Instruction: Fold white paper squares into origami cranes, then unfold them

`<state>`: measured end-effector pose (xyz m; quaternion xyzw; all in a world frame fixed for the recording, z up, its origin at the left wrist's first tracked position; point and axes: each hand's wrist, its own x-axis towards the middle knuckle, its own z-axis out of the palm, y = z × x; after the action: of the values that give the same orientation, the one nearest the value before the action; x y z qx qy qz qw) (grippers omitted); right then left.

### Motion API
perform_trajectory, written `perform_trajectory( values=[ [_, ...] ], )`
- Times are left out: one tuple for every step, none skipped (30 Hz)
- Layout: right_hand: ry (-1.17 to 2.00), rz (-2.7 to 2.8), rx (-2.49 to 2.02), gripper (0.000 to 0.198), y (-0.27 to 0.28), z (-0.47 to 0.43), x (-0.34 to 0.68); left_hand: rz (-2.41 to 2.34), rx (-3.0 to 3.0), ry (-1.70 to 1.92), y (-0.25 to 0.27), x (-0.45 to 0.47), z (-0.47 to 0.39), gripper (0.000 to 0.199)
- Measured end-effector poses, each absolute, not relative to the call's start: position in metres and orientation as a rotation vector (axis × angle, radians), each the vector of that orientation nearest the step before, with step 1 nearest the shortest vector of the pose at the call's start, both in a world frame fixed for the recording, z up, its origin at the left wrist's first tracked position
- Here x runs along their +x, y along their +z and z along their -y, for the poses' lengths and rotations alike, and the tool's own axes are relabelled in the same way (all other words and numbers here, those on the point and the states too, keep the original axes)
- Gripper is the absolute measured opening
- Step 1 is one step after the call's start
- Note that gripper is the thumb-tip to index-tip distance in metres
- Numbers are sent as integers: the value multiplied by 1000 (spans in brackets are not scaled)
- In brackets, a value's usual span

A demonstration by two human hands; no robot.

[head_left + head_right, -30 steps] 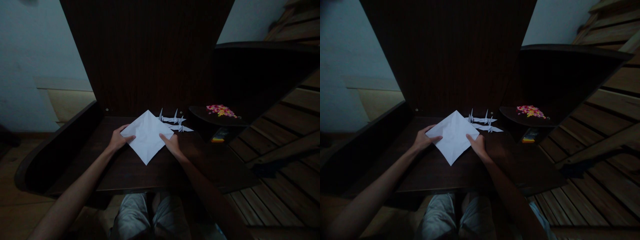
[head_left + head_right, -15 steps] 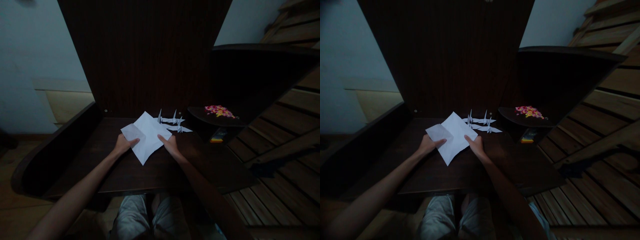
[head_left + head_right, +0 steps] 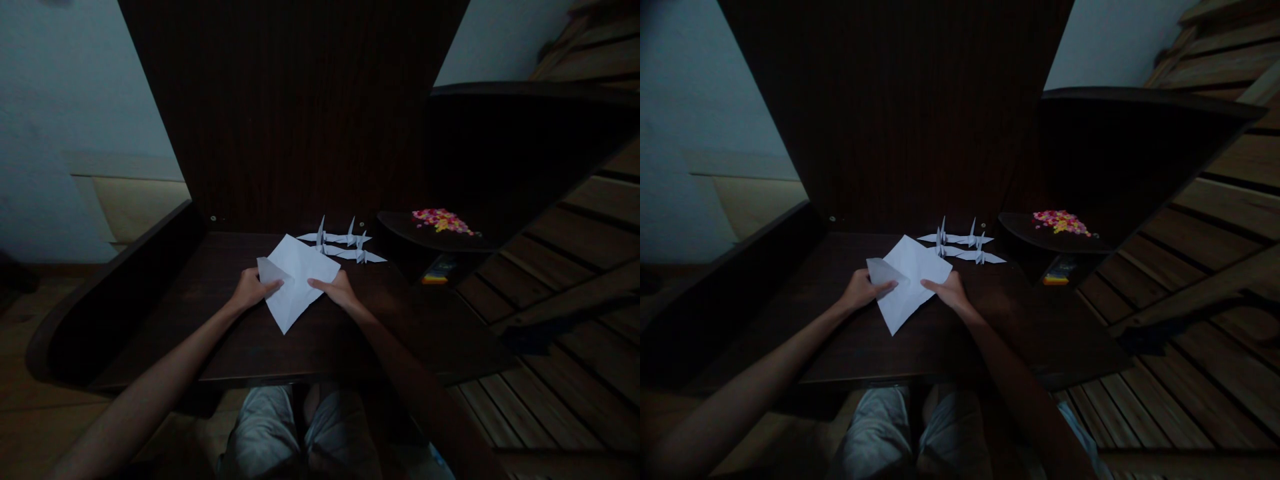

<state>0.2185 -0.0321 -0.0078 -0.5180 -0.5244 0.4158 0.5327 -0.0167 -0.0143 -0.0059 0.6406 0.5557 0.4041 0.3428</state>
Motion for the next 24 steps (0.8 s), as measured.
perform_trajectory(
  values=[
    [1000,1270,-1240,46,-9,31,219,-1445,1671,1037,-6,-17,14,38],
    [1000,1280,-1252,48,-11,31,220,-1444,1673,1023,-5,-18,14,38],
    [994,1281,-1271,48,-12,30,220,-1441,1672,1007,-5,-18,14,39],
    [985,1272,-1294,47,-13,29,221,-1438,1670,995,-3,-18,14,40],
    [975,1258,-1315,45,-13,28,222,-1438,1668,993,-2,-19,15,42],
    [968,1239,-1331,44,-13,28,222,-1437,1665,998,-2,-19,15,45],
    [963,1217,-1338,43,-13,27,222,-1439,1659,1014,-1,-18,15,49],
    [960,1194,-1337,43,-12,27,222,-1441,1651,1036,0,-18,15,51],
    [959,1171,-1331,43,-12,27,222,-1444,1641,1055,1,-17,15,53],
    [958,1148,-1321,42,-11,27,222,-1451,1629,1070,2,-17,16,53],
    [957,1124,-1313,42,-10,27,222,-1458,1619,1077,3,-16,17,53],
    [956,1105,-1306,42,-9,28,221,-1464,1614,1081,3,-16,17,52],
    [958,1091,-1300,42,-8,28,221,-1466,1615,1078,4,-15,18,51],
    [958,1081,-1297,42,-8,29,220,-1463,1628,1075,4,-15,19,50],
    [956,1076,-1295,42,-7,29,220,-1456,1651,1073,4,-16,20,49],
    [955,1079,-1291,41,-6,29,220,-1443,1685,1068,3,-16,20,48],
    [953,1089,-1285,40,-6,30,219,-1428,1725,1059,2,-17,20,46],
    [950,1105,-1275,38,-5,30,219,-1413,1768,1047,1,-17,21,44],
    [945,1123,-1269,37,-5,30,219,-1399,1810,1031,-1,-18,21,41],
    [942,1142,-1269,35,-5,31,219,-1385,1852,1009,-2,-18,21,38],
    [938,1163,-1275,34,-5,31,219,-1369,1895,982,-3,-18,21,35],
    [933,1186,-1289,32,-5,31,219,-1350,1942,955,-3,-18,21,32],
    [921,1213,-1314,31,-5,31,219,-1328,1992,932,-3,-18,21,28],
    [902,1248,-1344,28,-5,32,219,-1297,2047,910,-2,-18,21,26]
  ],
)
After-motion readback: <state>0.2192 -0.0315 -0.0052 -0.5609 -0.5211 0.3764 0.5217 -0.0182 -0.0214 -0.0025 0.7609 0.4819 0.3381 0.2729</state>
